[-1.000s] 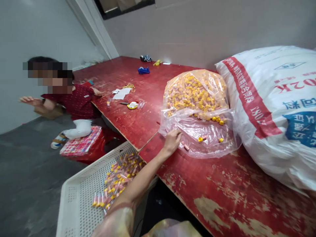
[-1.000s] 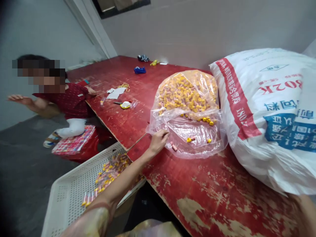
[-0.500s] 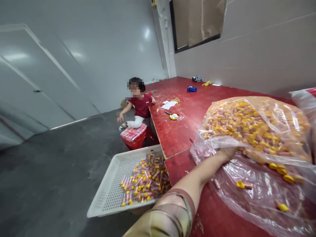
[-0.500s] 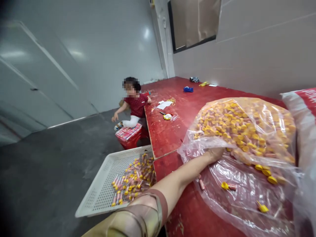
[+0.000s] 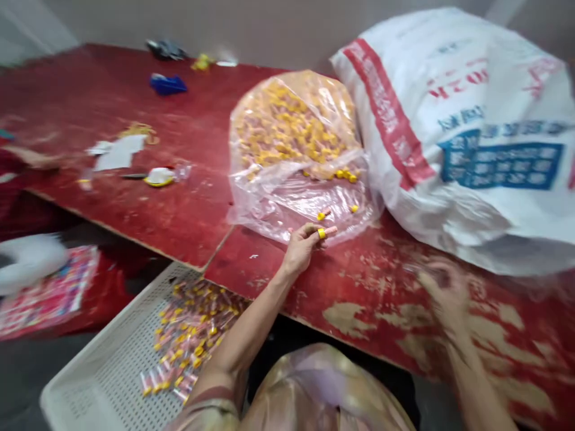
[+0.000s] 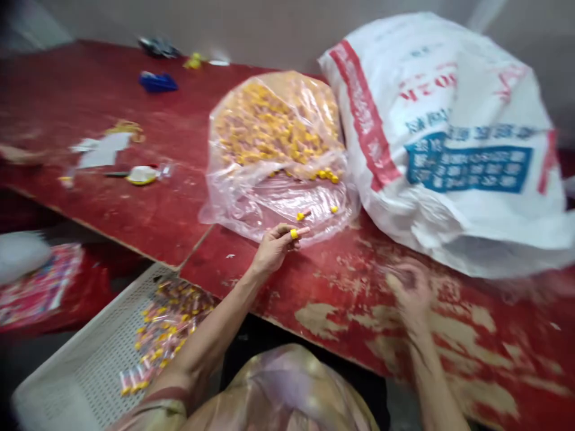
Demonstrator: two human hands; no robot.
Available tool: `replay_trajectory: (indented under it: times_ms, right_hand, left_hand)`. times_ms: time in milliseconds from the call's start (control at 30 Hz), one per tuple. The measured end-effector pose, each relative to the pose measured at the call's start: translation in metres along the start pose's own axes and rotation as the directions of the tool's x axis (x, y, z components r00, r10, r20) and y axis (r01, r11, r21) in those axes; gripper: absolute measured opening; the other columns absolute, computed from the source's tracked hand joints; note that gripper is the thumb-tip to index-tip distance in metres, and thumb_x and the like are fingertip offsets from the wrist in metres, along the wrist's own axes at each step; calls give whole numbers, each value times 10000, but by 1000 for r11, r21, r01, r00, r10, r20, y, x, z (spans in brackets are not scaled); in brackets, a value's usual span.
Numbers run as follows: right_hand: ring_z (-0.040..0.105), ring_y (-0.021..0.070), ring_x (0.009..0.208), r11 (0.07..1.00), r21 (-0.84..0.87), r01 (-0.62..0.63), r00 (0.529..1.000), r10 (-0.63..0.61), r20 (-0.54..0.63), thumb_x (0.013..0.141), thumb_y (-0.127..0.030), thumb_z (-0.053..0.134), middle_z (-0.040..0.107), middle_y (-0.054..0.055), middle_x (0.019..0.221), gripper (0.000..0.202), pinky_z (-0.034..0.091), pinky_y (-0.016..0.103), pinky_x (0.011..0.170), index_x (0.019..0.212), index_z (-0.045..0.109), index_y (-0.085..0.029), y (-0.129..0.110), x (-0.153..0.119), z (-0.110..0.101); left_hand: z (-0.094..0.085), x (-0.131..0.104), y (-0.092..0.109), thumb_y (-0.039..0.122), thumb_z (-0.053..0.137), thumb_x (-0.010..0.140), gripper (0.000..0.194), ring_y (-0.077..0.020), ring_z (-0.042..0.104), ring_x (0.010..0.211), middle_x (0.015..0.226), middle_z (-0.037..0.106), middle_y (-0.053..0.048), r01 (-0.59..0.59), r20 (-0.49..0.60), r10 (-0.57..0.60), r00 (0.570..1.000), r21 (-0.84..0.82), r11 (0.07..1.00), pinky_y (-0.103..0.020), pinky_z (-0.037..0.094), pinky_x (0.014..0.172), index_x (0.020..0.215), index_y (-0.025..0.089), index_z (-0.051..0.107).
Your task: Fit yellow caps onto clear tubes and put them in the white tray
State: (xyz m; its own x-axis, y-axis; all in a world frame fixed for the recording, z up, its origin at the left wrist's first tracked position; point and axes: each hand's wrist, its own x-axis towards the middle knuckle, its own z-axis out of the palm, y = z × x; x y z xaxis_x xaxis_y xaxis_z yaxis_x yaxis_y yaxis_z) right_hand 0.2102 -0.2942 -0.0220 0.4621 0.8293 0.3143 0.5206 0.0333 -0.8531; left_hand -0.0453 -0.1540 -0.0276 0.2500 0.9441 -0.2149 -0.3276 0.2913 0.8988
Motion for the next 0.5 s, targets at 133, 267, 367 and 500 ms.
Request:
replay_trajectory:
  times_ms: [133, 267, 367, 500]
  right_hand:
    - [589, 150, 673, 996, 74, -56, 946, 30, 323, 811, -419, 643, 627, 38, 882, 256, 472, 265, 578, 904, 547, -201, -8, -25, 18]
    - [535, 141, 649, 968, -12, 251, 877, -222, 426, 848, -378, 637, 596, 22, 775, 234, 412, 254, 570, 980, 597, -189, -13, -25, 28]
    - [550, 158, 723, 893, -2, 449, 776, -389, 497, 896, -369, 590, 614, 49, 828, 243, 418, 274, 644, 1054, 600, -185, -20, -22, 25]
    - [520, 147, 658, 850, -3, 528, 683, -422, 597, 942, -409, 501, 580, 48, 724, 273, 396, 260, 606, 928, 622, -165, -31, -21, 31]
  left_hand:
    - [31, -40, -12, 305, 744, 639, 297, -85, 556, 474, 620, 604, 37, 96, 188, -85, 979, -48, 994, -205, 461, 487, 836, 153, 581]
    - [37, -57, -10, 269, 679, 682, 185, -84, 552, 470, 576, 589, 31, 77, 298, -92, 950, 62, 995, -206, 451, 505, 770, 142, 578]
    - [36, -64, -8, 216, 613, 686, 111, -75, 538, 466, 570, 582, 34, 45, 324, -101, 941, 176, 983, -201, 433, 513, 760, 136, 593]
    - [39, -70, -11, 207, 605, 681, 94, -76, 533, 470, 564, 585, 37, 58, 393, -182, 901, 306, 950, -197, 416, 506, 738, 133, 591]
